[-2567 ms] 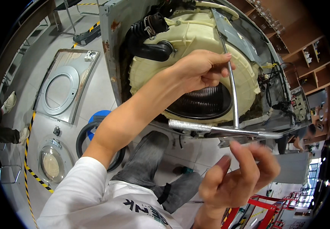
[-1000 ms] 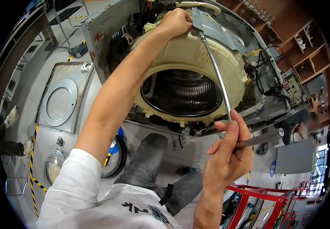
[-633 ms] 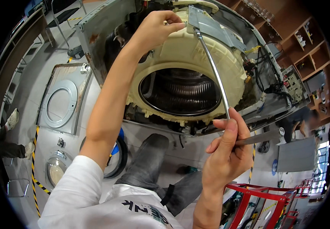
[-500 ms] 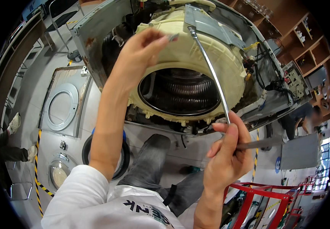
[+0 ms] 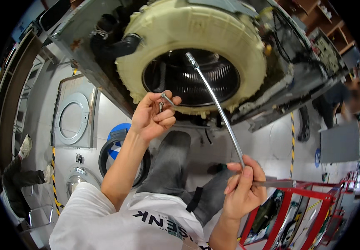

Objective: The person uses a socket wrench to loosen and remove bolts from the drum assembly of a washing machine, handling the bolts by hand.

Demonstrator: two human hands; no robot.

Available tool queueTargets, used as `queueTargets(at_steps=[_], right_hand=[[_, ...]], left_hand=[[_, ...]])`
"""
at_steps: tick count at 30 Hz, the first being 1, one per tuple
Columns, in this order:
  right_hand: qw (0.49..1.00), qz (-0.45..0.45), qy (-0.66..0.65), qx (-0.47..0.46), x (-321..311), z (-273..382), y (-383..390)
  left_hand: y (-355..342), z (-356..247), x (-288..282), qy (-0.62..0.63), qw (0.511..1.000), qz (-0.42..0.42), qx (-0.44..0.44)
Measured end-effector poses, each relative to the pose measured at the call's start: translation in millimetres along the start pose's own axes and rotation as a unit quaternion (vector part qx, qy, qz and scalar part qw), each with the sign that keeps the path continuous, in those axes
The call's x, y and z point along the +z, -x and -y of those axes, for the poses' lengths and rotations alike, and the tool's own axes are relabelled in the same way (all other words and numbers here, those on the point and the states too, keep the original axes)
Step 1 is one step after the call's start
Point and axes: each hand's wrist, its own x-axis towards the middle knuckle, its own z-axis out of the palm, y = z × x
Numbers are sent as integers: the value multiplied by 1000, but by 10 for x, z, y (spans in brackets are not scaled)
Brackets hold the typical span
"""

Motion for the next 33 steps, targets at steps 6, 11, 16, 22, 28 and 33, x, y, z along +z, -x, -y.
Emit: queueTargets(at_steps=[6, 11, 16, 22, 28, 33], right_hand=[[995, -47, 33, 80, -560, -173, 180], [985, -68, 70, 145, -1000, -450, 374], [966, -77, 86, 232, -1378, -755, 539], [958, -8, 152, 244, -1773, -1163, 569], [957, 91, 178, 210, -2261, -1720, 394], [972, 87, 137, 170, -2382, -2228, 274]], left_hand=[[-88, 517, -47, -60, 996, -43, -48], [-68, 1073, -210, -67, 979, -116, -155], [-73, 1663, -553, -139, 937, -215, -236], [-260, 2005, -954, -273, 869, -293, -290], [-665, 2125, -1228, -456, 774, -297, -324], [-1025, 2301, -1760, -489, 744, -290, -351]])
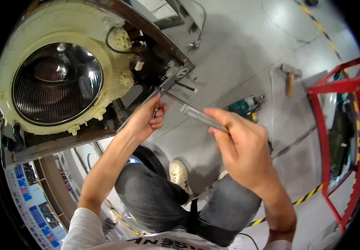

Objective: The person uses a socket wrench to loosen and remove bolts from the drum assembly of a washing machine, handling the bolts by hand.

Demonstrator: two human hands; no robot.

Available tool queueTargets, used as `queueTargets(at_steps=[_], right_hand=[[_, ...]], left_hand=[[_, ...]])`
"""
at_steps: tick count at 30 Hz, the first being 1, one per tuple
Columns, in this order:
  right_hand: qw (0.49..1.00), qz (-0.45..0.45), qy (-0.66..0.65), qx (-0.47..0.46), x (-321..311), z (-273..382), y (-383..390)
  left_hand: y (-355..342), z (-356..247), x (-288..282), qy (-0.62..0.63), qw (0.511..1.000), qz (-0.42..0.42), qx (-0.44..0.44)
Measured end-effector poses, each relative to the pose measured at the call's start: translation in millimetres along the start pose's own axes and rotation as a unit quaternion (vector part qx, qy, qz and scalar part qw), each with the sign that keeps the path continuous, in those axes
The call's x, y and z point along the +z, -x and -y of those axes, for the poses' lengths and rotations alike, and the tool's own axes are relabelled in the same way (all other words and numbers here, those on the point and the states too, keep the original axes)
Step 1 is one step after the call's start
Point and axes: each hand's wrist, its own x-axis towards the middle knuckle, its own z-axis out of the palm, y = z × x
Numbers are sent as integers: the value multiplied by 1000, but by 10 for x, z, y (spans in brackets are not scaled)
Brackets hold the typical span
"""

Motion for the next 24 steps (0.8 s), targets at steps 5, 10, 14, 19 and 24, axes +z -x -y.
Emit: queueTargets(at_steps=[5, 10, 14, 19, 24], right_hand=[[993, -6, -120, 4, 171, -630, -47], [976, 17, -208, 57, 423, -1105, 30], [956, 88, -253, 120, 589, -1258, 122], [932, 115, -315, 137, 816, -1378, 163], [883, 85, -430, 169, 1080, -1425, 87]], left_hand=[[-494, 123, 60, 33, 999, 22, 25], [-669, 95, 4, 129, 988, 32, 74], [-782, 111, -72, 152, 986, 11, 66], [-821, 138, -186, 150, 985, -10, 81], [-821, 85, -235, 148, 983, -64, 91]])
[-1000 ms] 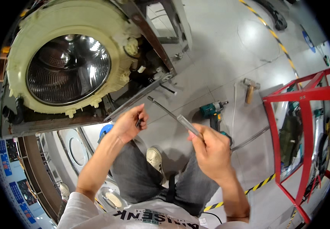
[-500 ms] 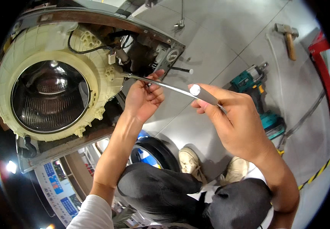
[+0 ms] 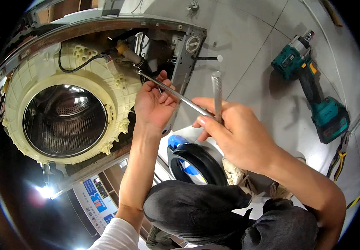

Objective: The person uses a socket wrench to loosen and remove bolts from the drum assembly of a washing machine, handling the bolts by hand.

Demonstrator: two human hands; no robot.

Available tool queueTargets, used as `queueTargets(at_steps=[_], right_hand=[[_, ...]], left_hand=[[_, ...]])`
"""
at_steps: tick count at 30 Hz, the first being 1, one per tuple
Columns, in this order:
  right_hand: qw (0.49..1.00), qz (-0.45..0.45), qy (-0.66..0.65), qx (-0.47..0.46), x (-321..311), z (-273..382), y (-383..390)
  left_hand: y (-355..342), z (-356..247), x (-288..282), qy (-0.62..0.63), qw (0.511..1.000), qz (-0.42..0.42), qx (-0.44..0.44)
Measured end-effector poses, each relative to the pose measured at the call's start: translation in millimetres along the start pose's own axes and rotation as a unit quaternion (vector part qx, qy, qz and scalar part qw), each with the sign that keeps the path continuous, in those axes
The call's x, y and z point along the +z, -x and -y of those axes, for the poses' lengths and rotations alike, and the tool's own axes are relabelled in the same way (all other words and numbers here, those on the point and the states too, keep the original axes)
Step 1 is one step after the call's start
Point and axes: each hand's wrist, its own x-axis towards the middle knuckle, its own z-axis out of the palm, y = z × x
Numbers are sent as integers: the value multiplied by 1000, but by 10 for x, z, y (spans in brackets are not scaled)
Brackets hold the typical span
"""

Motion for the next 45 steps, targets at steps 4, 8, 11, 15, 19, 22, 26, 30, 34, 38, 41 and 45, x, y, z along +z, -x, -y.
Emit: queueTargets(at_steps=[4, 8, 11, 15, 19, 22, 26, 30, 34, 38, 41, 45], right_hand=[[999, -16, -32, -20, 55, -98, -100], [998, -32, 5, -46, 8, -25, -76], [997, -52, 1, -61, -3, 68, -56], [997, -62, 29, -43, -5, 279, -16], [994, -94, 25, -52, -18, 308, 14], [992, -104, 15, -65, 21, 330, 28], [988, -116, 41, -93, 55, 394, 118], [983, -130, 56, -115, -15, 425, 231], [978, -145, 70, -134, 12, 494, 399], [976, -142, 74, -149, 17, 531, 546], [974, -145, 79, -157, 13, 531, 613], [975, -139, 80, -151, 8, 518, 657]], left_hand=[[-24, 8, -5, -23, 999, 22, 20], [-11, -28, -8, -71, 993, 67, 60], [45, -81, 171, -119, 987, 83, 71], [81, -162, 197, -183, 975, -16, 121], [185, -458, 187, -208, 906, -132, 345], [311, -688, 223, -208, 862, -111, 450], [513, -945, 425, -210, 767, -165, 584], [621, -1241, 531, -304, 807, -150, 485], [555, -1304, 531, -310, 795, -89, 513], [704, -1235, 569, -305, 811, -80, 493], [738, -1276, 532, -292, 832, -69, 467], [807, -1290, 489, -280, 847, -66, 447]])
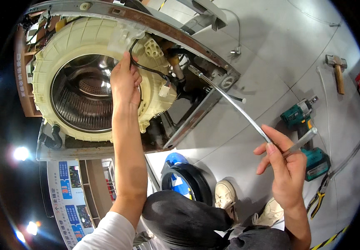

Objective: The person uses a socket wrench to loosen and remove bolts from the drum assembly of a washing machine, handling the bolts by hand.

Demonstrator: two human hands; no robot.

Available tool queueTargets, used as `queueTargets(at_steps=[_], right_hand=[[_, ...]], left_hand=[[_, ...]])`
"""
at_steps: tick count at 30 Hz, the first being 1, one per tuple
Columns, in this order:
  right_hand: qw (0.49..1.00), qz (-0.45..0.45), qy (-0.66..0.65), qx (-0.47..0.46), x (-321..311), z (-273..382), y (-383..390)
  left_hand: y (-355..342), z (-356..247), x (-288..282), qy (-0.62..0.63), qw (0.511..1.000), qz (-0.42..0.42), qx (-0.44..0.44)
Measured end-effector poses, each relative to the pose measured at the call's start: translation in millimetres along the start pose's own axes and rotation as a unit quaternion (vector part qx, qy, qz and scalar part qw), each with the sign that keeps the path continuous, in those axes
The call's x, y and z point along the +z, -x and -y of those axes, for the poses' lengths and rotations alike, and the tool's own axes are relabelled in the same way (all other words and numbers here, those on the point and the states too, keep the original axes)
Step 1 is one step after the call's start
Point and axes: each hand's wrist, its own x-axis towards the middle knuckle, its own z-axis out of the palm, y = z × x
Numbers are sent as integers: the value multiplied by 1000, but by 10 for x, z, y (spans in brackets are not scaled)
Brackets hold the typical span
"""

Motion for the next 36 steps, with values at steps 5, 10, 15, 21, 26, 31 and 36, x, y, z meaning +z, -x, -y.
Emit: queueTargets(at_steps=[5, 10, 15, 21, 26, 31, 36], right_hand=[[1000, 13, 16, 1, -17, -18, 49], [999, 26, 24, 12, 99, -157, -27], [994, 60, 90, -26, 219, -386, -270], [988, 99, 105, -60, 352, -564, -718], [986, 101, 115, -65, 494, -577, -897], [988, 81, 117, -65, 608, -562, -998], [994, 78, 69, -45, 634, -610, -1065]], left_hand=[[47, -40, 42, -36, 998, 60, 1], [-130, 81, 164, -78, 986, 143, -27], [-188, -9, 286, -132, 977, 164, -16], [-215, -94, 151, -150, 965, 213, -30], [-244, -48, 29, -138, 970, 195, -38], [-185, -67, -13, -130, 974, 184, -35], [-68, -58, -38, -114, 984, 137, -2]])
